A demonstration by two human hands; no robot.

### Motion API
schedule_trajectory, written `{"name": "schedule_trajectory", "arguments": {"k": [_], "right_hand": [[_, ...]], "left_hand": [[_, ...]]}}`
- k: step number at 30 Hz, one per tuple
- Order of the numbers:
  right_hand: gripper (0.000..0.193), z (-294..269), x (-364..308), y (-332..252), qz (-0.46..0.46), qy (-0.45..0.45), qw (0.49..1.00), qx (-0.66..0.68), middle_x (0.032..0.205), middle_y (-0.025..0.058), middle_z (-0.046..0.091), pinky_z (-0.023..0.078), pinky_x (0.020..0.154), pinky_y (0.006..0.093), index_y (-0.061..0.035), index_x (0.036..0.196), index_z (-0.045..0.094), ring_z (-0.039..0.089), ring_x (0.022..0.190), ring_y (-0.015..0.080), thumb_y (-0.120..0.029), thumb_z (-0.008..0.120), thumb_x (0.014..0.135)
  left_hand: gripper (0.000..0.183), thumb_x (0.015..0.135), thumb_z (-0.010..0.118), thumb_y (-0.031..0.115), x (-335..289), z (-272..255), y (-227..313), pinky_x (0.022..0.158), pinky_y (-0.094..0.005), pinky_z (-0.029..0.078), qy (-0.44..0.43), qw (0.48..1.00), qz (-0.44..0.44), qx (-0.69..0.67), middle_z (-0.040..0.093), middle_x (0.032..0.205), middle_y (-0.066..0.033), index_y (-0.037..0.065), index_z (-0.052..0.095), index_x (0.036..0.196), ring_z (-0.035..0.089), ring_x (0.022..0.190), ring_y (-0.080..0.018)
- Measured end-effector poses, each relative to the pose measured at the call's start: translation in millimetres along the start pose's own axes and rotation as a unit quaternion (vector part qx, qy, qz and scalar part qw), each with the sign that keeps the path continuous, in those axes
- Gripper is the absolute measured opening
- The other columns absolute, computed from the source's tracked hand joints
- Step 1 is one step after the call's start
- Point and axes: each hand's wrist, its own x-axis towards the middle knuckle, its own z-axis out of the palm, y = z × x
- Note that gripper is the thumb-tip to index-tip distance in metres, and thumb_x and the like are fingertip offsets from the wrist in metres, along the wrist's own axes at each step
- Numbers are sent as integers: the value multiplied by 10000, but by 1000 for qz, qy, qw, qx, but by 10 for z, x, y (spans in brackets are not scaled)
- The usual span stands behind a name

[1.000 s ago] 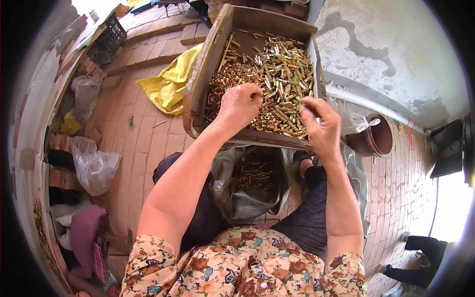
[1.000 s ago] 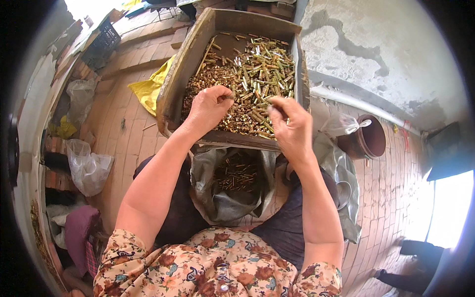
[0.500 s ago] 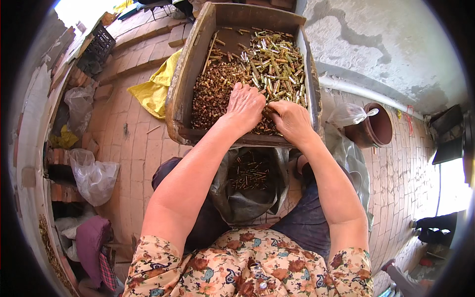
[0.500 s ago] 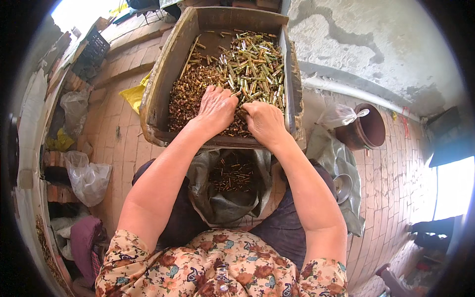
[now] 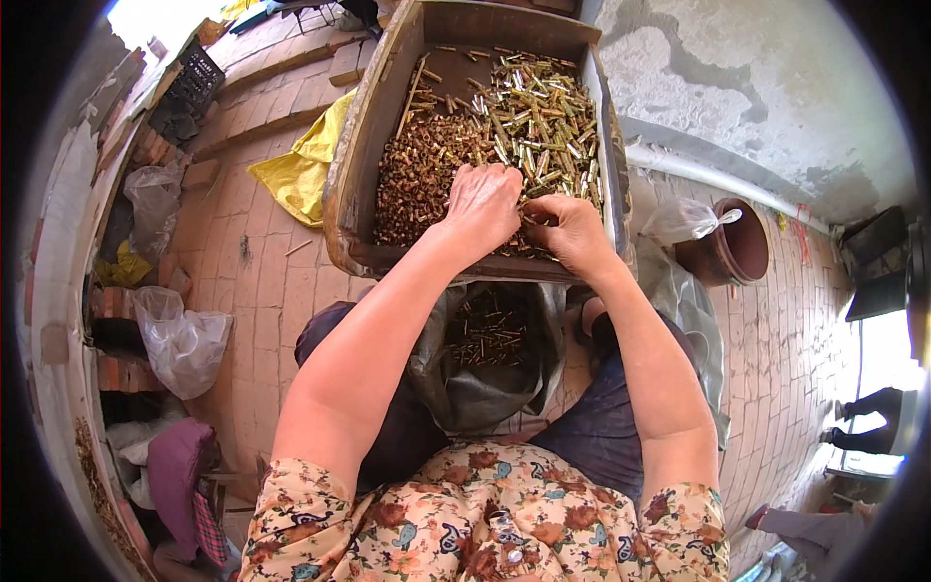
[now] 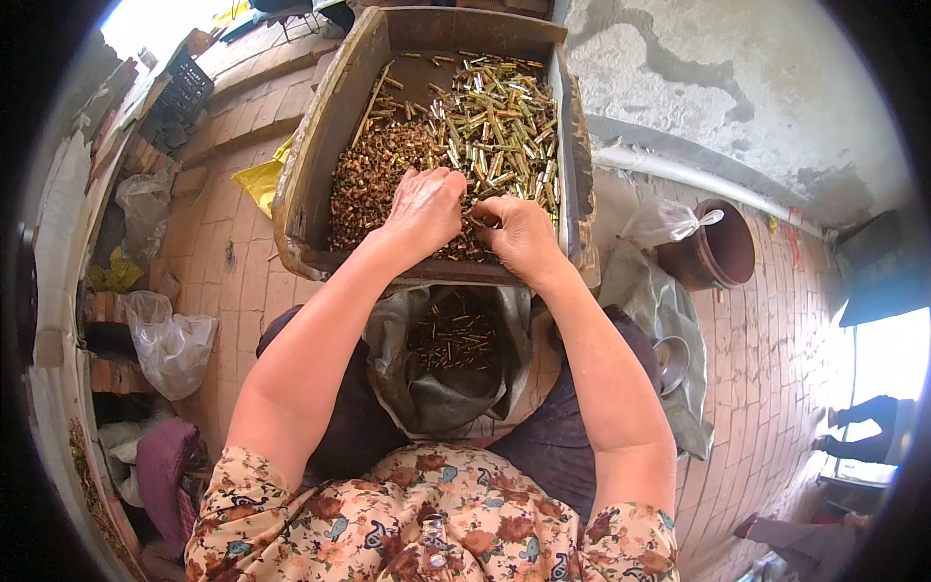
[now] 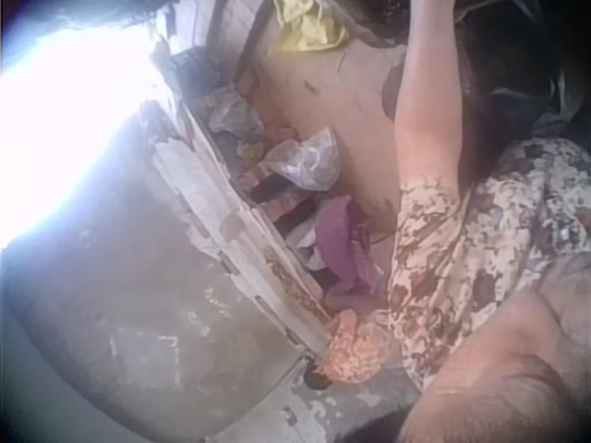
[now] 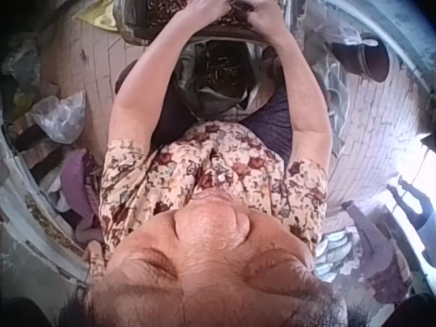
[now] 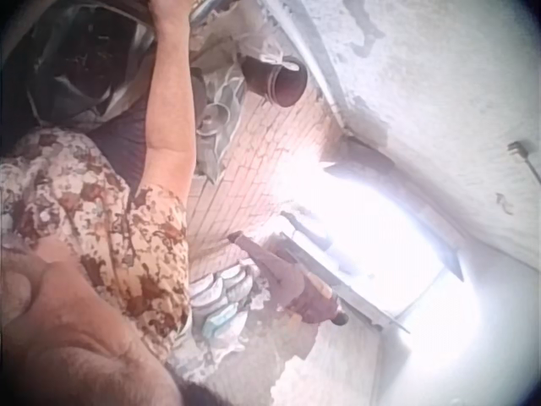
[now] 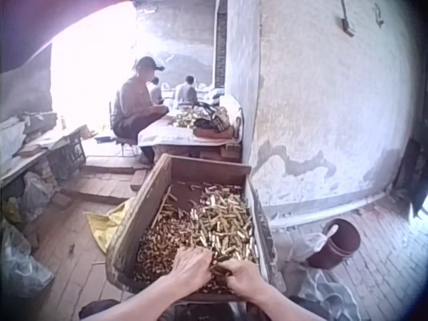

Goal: The person assembles firecracker components by inserting fuses into tubes by hand and sorting the casings in a wooden tray.

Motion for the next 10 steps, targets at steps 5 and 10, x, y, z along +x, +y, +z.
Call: {"name": "schedule_trajectory", "arguments": {"k": [5, 10], "right_hand": [[236, -17, -60, -71, 89, 51, 976, 194, 740, 69, 644, 463, 609, 249, -21, 938, 654, 589, 653, 114, -33, 662, 703], [255, -57, -145, -134, 162, 114, 897, 394, 815, 44, 664, 503, 670, 228, -72, 1018, 665, 601, 728, 84, -84, 706, 767]], "left_hand": [[123, 786, 556, 65, -68, -241, 59, 718, -378, 473, -27, 971, -114, -208, 639, 772, -147, -14, 614, 860, 626, 756, -290], [134, 800, 602, 98, -202, -371, 2, 709, -375, 504, -97, 809, -219, -537, 679, 861, -100, 105, 654, 923, 640, 718, -279]]}}
